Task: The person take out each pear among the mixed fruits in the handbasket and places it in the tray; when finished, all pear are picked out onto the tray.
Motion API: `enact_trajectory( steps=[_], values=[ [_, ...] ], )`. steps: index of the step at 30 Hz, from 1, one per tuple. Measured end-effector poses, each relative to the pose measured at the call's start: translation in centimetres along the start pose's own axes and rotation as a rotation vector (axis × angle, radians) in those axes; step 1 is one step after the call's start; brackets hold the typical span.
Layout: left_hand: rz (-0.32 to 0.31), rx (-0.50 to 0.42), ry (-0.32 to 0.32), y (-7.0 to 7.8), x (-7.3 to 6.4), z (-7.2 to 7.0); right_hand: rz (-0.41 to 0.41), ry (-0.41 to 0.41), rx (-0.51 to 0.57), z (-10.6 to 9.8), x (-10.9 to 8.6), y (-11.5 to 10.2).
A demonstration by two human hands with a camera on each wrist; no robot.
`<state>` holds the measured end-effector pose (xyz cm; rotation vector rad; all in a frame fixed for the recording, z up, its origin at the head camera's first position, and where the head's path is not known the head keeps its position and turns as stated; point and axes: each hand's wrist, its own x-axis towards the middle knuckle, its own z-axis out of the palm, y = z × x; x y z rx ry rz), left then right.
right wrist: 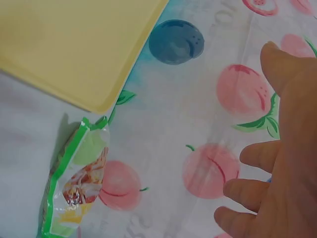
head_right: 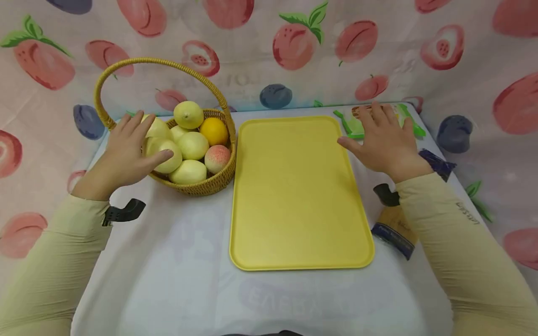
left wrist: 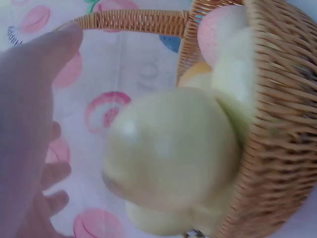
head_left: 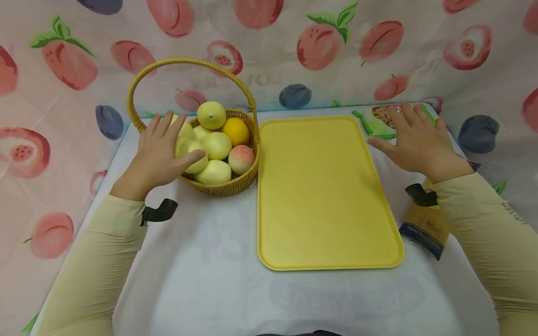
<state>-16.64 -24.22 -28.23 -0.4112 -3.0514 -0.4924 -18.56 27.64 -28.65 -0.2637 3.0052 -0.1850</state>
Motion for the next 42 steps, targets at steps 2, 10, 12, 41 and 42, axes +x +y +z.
enact_trajectory(
  steps=[2, 10, 12, 41, 42],
  values=[
    [0.03, -0.055, 0.065, -0.4, -0.8, 0.4, -0.001, 0.018, 0.011, 0.1, 0.0, -0.1],
    [0.018, -0.208, 0.246, -2.4, -4.0, 2.4, -0.088, 0.137, 0.041, 1.2, -0.2, -1.2],
    [0.002, -0.242, 0.282, -2.8, -4.5, 2.9, -0.11, 0.154, 0.06, 1.4, -0.3, -1.7],
    [-0.274, -0.579, 0.185, -7.0, -5.0, 8.9, -0.263, 0.082, 0.13, 2.4, 0.7, -9.2],
    [-0.28, -0.599, 0.174, -7.0, -4.9, 9.0, -0.271, 0.085, 0.134, 2.4, 0.8, -9.5]
  ],
)
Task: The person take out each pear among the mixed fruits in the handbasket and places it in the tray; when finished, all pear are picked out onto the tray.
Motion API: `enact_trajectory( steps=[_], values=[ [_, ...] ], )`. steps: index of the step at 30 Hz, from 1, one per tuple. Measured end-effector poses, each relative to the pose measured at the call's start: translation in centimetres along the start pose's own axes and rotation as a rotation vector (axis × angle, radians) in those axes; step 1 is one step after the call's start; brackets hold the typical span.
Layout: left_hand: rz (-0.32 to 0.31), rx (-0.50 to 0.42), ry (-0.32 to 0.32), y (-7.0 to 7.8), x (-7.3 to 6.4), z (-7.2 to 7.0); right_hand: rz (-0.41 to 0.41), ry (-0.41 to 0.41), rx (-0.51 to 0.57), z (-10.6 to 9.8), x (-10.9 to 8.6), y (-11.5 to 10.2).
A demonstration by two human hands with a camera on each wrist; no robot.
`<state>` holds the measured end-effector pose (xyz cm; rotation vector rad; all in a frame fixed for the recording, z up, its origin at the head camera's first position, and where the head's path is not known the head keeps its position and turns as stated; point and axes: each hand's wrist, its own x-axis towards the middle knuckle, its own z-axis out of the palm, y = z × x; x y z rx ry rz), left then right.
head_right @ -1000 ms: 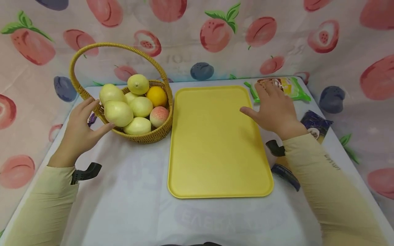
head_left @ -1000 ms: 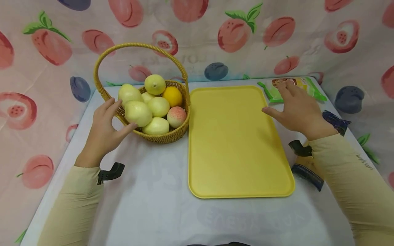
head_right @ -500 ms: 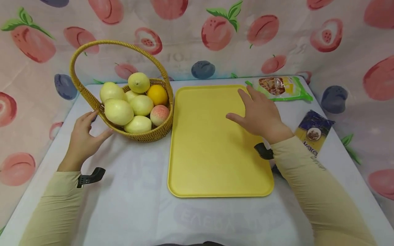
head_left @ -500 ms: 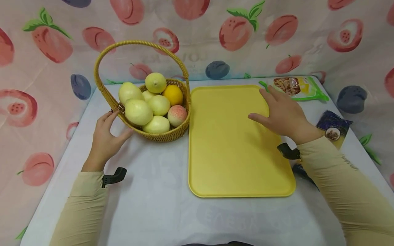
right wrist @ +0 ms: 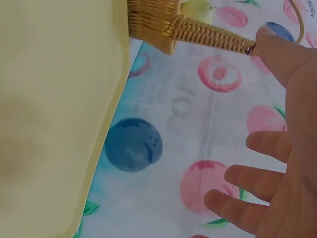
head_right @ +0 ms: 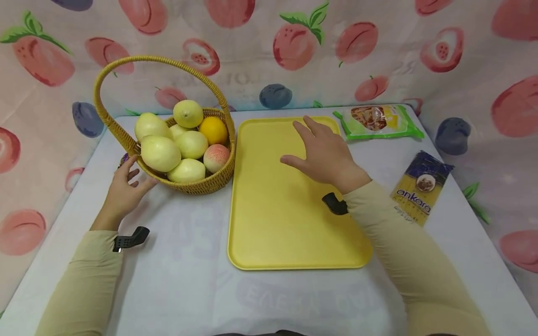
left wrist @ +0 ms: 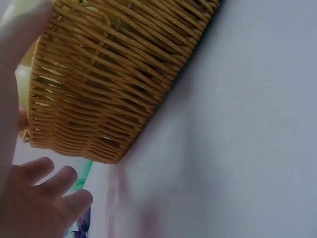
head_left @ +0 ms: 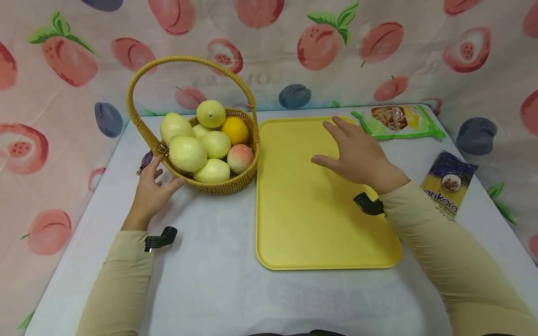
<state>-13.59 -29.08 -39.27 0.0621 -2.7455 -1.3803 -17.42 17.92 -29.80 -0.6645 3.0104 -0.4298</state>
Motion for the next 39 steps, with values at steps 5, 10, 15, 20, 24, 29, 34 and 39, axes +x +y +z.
enact_trajectory(
  steps=[5, 10, 15, 20, 24, 29, 34, 39],
  values=[
    [-0.024, -0.073, -0.036, -0.4, 0.5, 0.4, -0.022, 0.006, 0.02, 0.2, 0.7, -1.6],
    [-0.02, -0.133, -0.048, -0.6, 0.8, 0.6, -0.049, 0.019, 0.068, 0.7, 1.6, -3.0],
    [-0.041, -0.184, -0.063, -0.3, 0.8, 0.8, -0.088, 0.064, 0.137, 1.4, 3.1, -4.7],
    [-0.059, -0.206, -0.074, 0.0, 0.7, 1.2, -0.139, 0.071, 0.202, 1.9, 4.7, -6.7],
    [-0.084, -0.219, -0.078, 0.0, 0.6, 1.4, -0.178, 0.041, 0.225, 2.4, 5.6, -8.4],
    [-0.105, -0.248, -0.095, -0.1, 0.7, 1.5, -0.208, -0.011, 0.254, 3.2, 6.9, -10.7],
    [-0.108, -0.263, -0.105, -0.1, 0.7, 1.4, -0.223, -0.045, 0.291, 4.1, 8.4, -12.4],
    [-0.117, -0.265, -0.107, -0.1, 0.7, 1.5, -0.21, -0.085, 0.312, 5.1, 9.7, -13.7]
  ],
)
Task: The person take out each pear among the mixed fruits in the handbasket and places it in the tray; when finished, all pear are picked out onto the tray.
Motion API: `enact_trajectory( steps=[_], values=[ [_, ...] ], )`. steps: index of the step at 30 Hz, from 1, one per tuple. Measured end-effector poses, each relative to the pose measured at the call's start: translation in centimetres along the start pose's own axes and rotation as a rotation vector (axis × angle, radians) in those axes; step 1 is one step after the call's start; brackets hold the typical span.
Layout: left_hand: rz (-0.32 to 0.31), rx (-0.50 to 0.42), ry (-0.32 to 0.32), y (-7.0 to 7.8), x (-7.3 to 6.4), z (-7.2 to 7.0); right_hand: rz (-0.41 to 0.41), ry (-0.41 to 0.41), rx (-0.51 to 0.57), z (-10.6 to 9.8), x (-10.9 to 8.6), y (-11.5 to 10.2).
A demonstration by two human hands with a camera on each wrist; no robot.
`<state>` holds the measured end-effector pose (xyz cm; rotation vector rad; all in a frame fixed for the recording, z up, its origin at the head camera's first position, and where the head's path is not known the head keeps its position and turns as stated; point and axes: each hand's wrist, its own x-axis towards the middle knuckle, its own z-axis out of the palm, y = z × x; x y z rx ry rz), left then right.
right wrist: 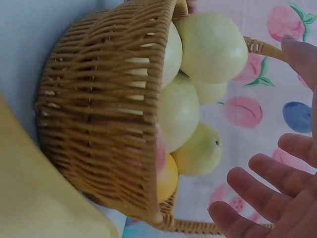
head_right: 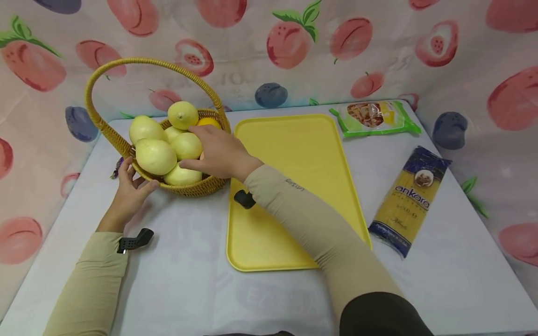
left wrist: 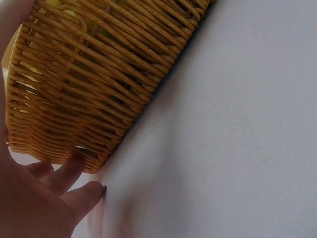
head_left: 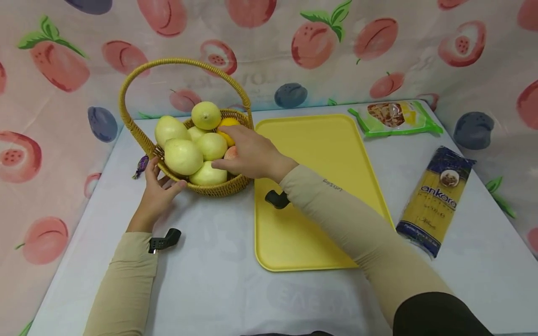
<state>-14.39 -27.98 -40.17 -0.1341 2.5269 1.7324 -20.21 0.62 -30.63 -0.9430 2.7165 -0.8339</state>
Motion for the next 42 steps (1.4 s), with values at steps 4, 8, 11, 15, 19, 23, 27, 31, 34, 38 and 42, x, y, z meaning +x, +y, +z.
enact_trajectory(
  steps=[4, 8, 11, 15, 19, 23, 27, 31, 34, 38, 42],
  values=[
    [0.004, 0.001, -0.002, -0.2, 0.0, 0.0, -0.012, -0.011, 0.002, 0.8, 0.9, -0.5],
    [0.013, -0.004, -0.005, -0.4, 0.1, -0.1, -0.028, -0.018, 0.013, 1.4, 1.6, -0.9],
    [0.012, -0.003, -0.008, -0.4, 0.1, -0.2, -0.04, -0.029, 0.025, 1.8, 2.2, -1.3],
    [0.002, 0.0, -0.01, -0.4, 0.2, -0.1, -0.05, -0.042, 0.037, 2.3, 3.0, -1.8],
    [-0.013, 0.004, -0.011, -0.5, 0.2, -0.1, -0.061, -0.05, 0.042, 3.0, 3.6, -2.5],
    [-0.012, 0.006, -0.009, -0.5, 0.2, -0.2, -0.074, -0.048, 0.067, 3.7, 4.3, -3.0],
    [0.005, -0.008, -0.004, -0.5, 0.3, -0.1, -0.094, -0.057, 0.089, 4.1, 5.0, -3.3],
    [0.015, -0.02, 0.0, -0.2, 0.1, -0.1, -0.094, -0.072, 0.107, 4.4, 5.6, -3.7],
    [0.017, -0.024, 0.0, 0.0, 0.1, -0.1, -0.075, -0.071, 0.106, 4.5, 5.9, -4.0],
    [0.015, -0.02, -0.001, -0.1, 0.2, 0.0, -0.01, -0.078, 0.165, 4.8, 6.1, -4.1],
    [0.019, -0.01, -0.002, -0.1, 0.2, 0.1, 0.064, -0.093, 0.242, 5.2, 6.1, -4.0]
  ],
)
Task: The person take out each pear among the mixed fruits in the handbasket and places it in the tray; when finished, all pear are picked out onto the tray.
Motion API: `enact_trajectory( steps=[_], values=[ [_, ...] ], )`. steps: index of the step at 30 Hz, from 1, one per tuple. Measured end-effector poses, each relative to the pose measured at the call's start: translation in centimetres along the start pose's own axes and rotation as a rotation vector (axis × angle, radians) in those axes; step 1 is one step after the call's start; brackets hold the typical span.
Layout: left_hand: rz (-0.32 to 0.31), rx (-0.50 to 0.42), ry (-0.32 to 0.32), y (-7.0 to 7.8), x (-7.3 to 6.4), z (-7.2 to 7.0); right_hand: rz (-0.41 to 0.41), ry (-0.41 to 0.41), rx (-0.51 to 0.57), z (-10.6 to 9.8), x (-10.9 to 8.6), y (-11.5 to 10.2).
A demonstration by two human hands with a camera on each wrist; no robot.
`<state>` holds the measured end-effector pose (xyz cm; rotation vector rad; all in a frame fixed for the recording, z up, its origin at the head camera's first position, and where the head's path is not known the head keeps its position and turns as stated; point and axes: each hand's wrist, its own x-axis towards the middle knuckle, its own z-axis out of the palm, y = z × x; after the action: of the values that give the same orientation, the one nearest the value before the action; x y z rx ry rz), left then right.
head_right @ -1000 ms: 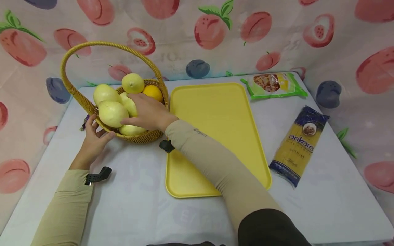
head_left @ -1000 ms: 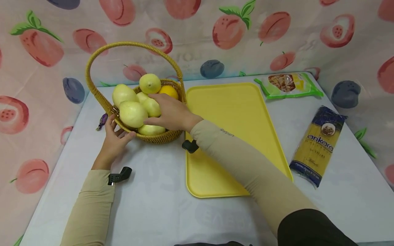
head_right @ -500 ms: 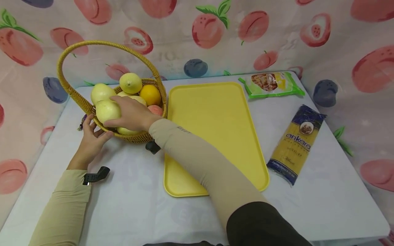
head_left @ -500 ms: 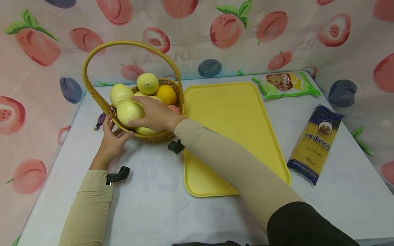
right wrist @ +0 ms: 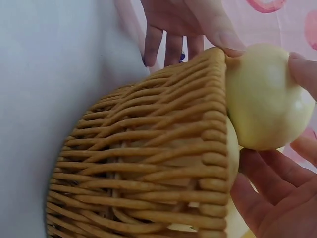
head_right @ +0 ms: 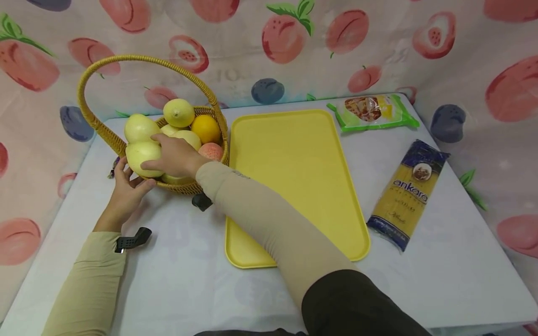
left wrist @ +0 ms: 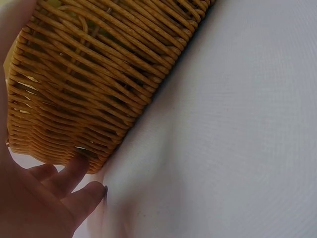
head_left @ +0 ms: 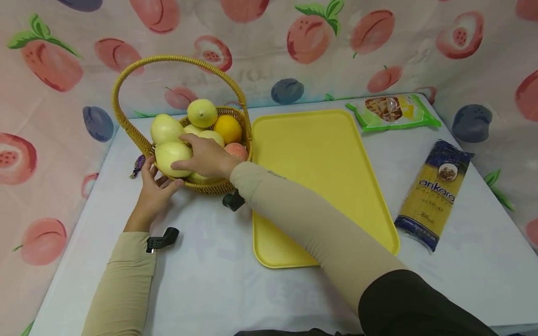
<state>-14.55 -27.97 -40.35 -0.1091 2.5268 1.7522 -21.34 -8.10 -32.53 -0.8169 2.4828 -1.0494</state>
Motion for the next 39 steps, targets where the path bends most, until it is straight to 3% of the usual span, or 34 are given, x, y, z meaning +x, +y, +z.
enact_trajectory(
  steps=[10, 20, 26, 31, 39],
  values=[
    [-0.001, -0.022, 0.004, -0.3, 0.1, 0.0, -0.008, 0.005, 0.044, 0.2, 0.2, 0.5],
    [0.005, -0.006, 0.007, -0.1, -0.1, 0.1, -0.054, 0.073, 0.072, -0.4, -0.4, 1.2],
    [-0.002, -0.009, 0.004, -0.2, -0.2, 0.0, -0.109, 0.095, 0.12, -1.1, -1.3, 1.3],
    [-0.023, 0.002, -0.005, -0.4, -0.2, -0.1, -0.109, 0.085, 0.127, -2.0, -2.3, 1.5],
    [-0.009, -0.01, -0.02, -0.4, -0.1, -0.2, -0.148, 0.079, 0.112, -3.6, -4.5, 2.1]
  ],
)
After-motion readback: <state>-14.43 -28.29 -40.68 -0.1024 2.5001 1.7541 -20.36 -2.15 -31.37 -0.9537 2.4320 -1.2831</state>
